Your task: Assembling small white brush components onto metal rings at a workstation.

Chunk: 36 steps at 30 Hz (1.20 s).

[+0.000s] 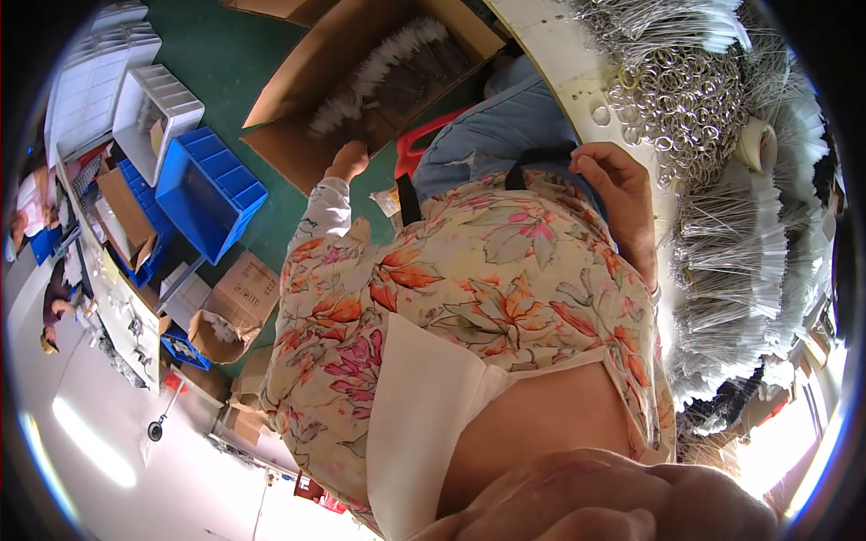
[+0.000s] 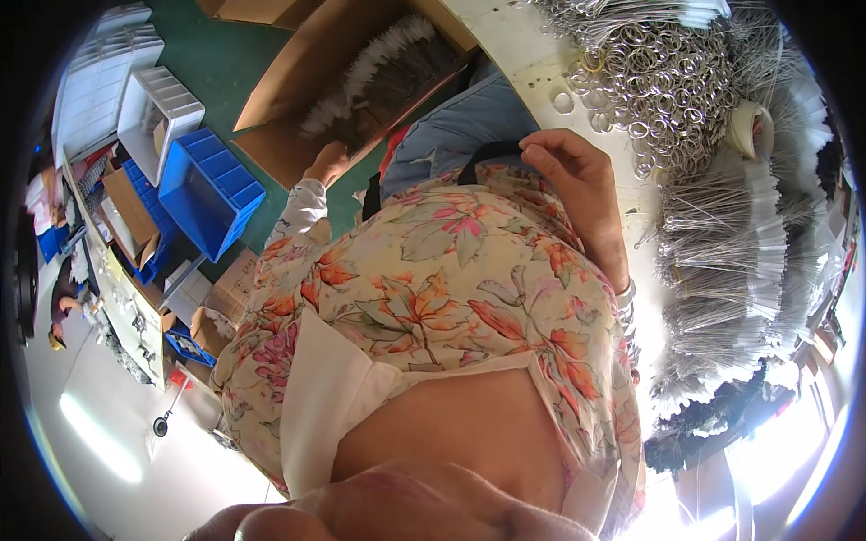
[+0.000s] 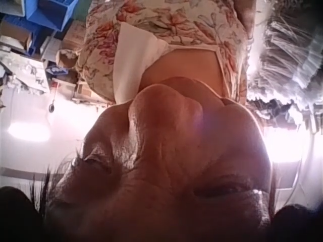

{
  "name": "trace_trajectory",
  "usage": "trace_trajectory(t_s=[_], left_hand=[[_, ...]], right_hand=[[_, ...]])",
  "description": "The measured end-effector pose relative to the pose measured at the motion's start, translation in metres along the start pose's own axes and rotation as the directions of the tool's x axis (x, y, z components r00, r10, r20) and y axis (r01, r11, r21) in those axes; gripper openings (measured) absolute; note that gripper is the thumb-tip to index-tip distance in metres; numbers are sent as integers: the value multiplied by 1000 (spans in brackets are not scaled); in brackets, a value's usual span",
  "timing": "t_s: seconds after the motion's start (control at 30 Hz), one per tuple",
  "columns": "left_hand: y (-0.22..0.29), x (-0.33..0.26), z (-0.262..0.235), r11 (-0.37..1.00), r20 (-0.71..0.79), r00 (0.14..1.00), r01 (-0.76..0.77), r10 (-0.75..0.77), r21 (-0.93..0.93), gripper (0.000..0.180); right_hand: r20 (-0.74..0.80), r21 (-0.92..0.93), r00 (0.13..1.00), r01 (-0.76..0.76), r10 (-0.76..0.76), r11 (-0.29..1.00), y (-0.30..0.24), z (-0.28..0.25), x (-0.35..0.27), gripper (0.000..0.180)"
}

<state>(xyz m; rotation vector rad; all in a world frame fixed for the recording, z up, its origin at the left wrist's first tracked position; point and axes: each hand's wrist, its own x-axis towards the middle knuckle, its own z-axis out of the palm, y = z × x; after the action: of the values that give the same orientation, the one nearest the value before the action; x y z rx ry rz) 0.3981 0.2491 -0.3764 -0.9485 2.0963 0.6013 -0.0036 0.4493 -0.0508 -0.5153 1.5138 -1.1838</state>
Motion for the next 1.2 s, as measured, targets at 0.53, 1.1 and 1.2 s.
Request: trace_trajectory(t_s=[0.53,1.1,1.2], left_hand=[[276,-107,-548,361,-967,-46,-922,250,137,17],[436,76,-676,897,-597,727,-441,338,-29,22],[444,52,-688,612,-745,515,-769,423,-184,20]], right_hand=[[-196,-276,857,418,-477,865,-87,-67,-53,12],[-455,-814,765,-149,-456,562,-180,-299,-59,20],[-535,-791,704,-223,-467,570,-183,-320,-8,20]])
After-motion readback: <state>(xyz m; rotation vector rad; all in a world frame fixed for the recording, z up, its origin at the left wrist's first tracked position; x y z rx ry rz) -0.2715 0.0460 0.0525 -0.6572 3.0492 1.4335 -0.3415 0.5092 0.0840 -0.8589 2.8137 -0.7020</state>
